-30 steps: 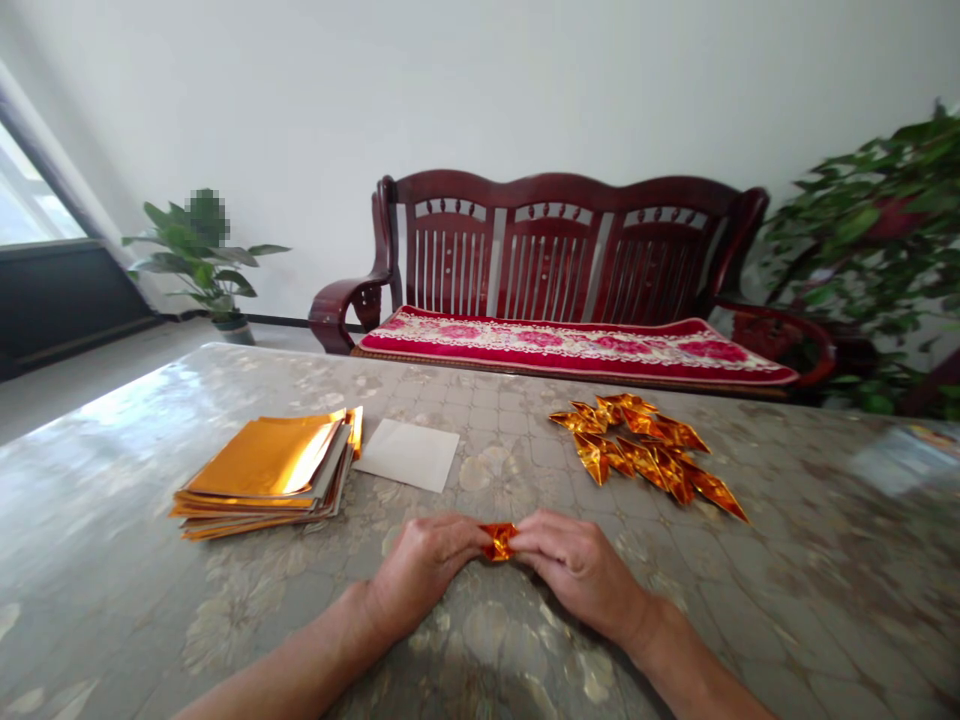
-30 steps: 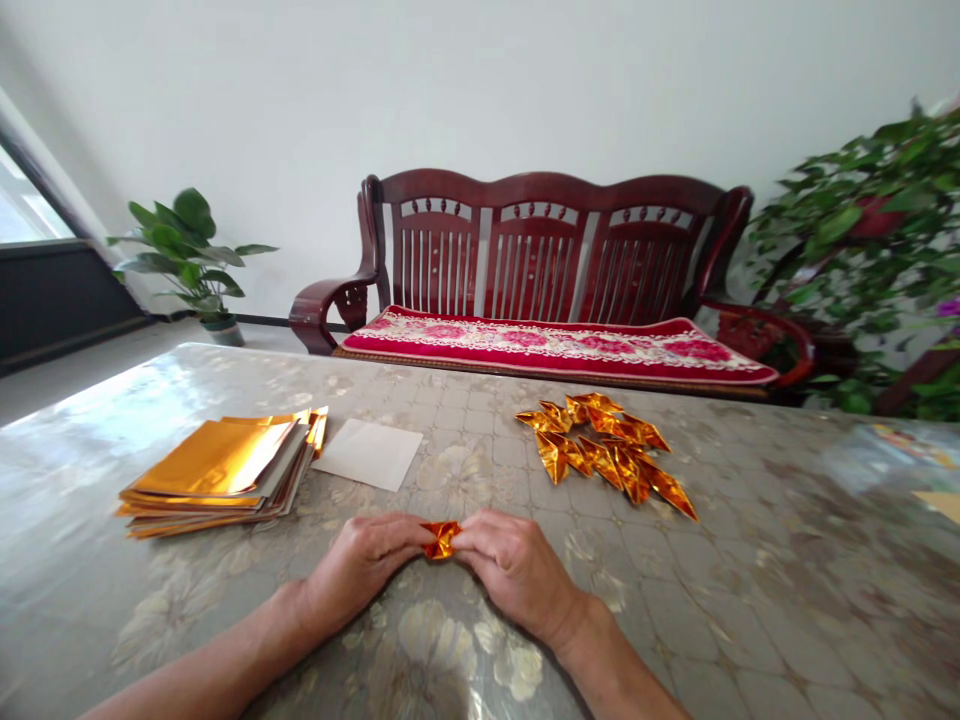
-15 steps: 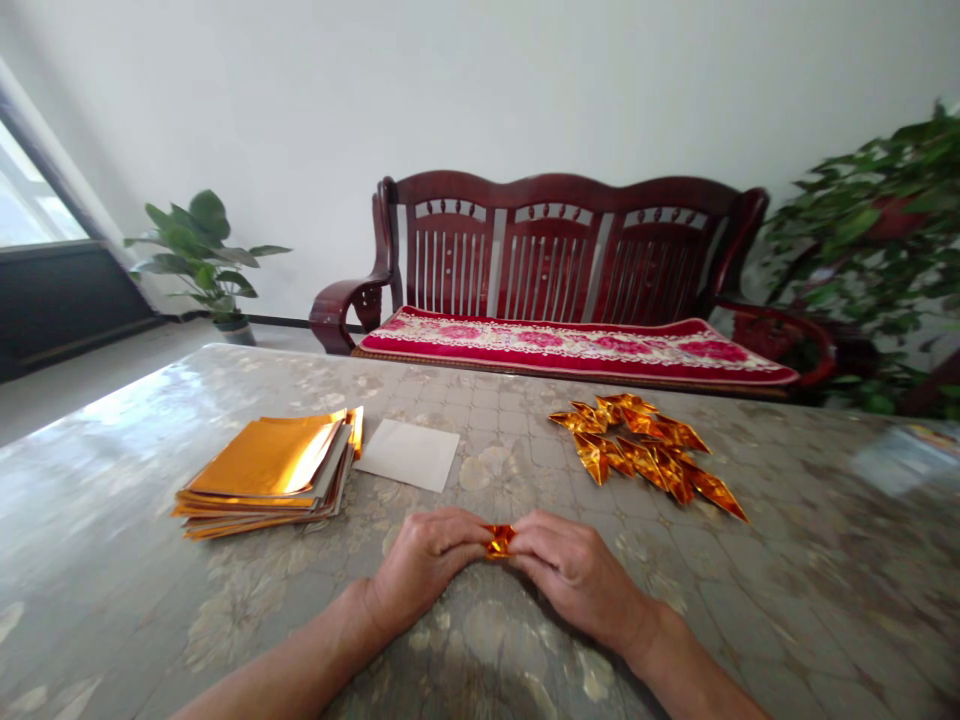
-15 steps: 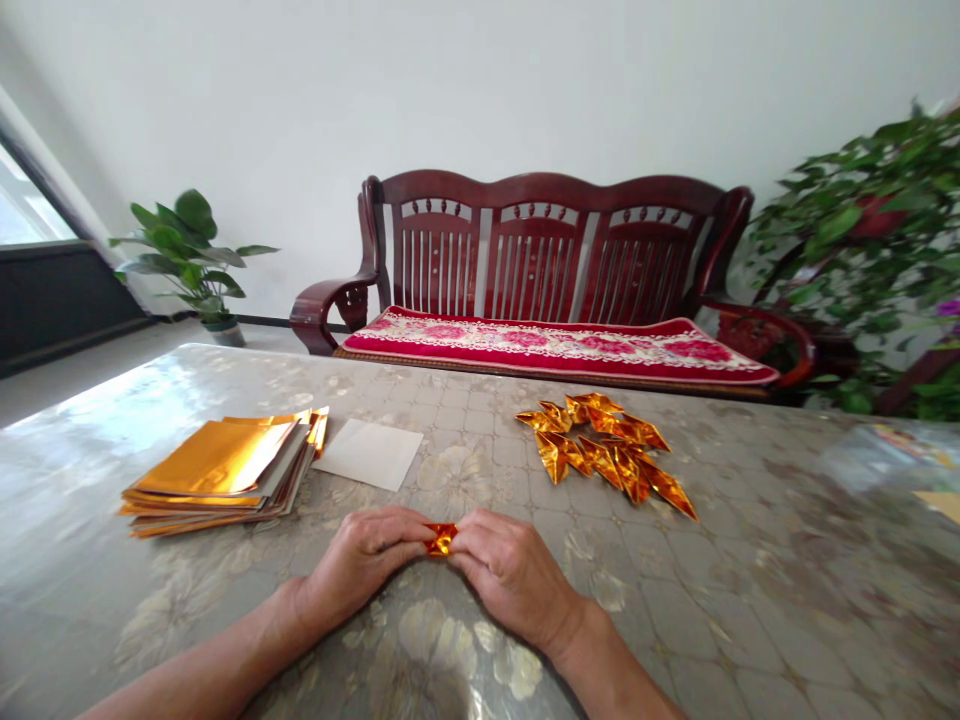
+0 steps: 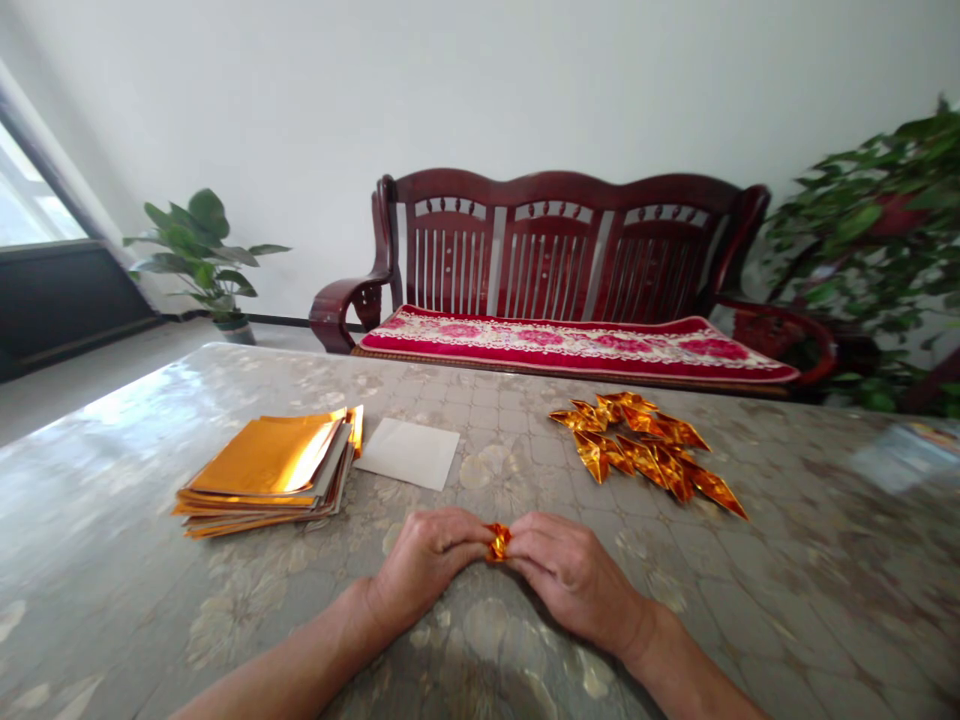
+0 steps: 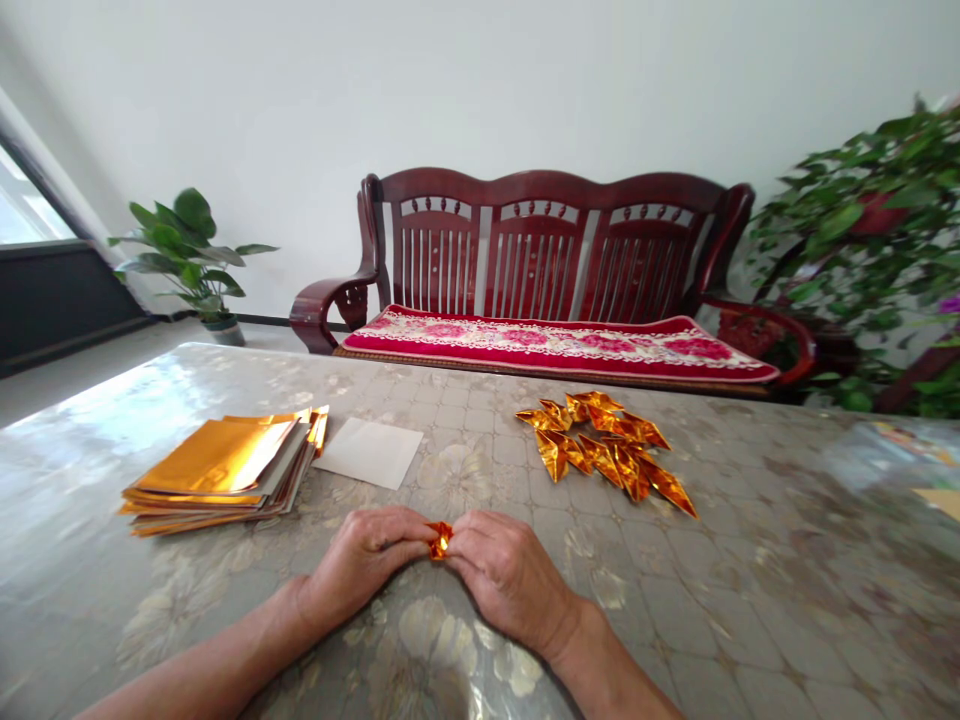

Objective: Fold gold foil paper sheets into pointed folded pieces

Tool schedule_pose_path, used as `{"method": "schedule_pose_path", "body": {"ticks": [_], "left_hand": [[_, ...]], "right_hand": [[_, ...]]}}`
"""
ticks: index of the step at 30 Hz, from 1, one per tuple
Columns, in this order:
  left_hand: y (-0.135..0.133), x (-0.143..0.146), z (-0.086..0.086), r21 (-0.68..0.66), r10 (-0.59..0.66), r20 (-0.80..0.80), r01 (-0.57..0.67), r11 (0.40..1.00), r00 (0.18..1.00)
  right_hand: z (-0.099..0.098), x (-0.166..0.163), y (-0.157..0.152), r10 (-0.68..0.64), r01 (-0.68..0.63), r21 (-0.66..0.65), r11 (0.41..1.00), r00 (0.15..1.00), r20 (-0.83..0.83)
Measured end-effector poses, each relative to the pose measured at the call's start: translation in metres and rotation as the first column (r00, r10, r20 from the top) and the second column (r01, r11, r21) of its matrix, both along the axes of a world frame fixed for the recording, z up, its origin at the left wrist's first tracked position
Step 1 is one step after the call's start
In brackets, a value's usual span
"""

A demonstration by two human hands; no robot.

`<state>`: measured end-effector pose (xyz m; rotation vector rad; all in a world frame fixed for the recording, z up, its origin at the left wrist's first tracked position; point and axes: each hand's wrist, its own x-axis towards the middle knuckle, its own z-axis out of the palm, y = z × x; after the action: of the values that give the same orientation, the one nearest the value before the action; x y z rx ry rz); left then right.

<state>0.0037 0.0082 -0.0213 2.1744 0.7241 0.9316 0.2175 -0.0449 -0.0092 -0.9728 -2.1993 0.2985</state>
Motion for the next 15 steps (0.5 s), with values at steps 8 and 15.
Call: {"method": "schedule_pose_path", "body": {"ticks": [8,15], "left_hand": [[-0.0019,0.0004,-0.0023,0.048,-0.038,0.033,0.037,0.998,0.999],[-0.0057,0.0019,-0.0023,0.074,-0.101,0.025,0.099,0.992,0.995]], "right_hand": [[0.0021,-0.0018,-0.0013,-0.023,0.022,0.012,1.000,0.999,0.027],[0.0050,-0.0040,-0.0028,0.013,-0.015,0.021,1.000,0.997,0.077]]}}
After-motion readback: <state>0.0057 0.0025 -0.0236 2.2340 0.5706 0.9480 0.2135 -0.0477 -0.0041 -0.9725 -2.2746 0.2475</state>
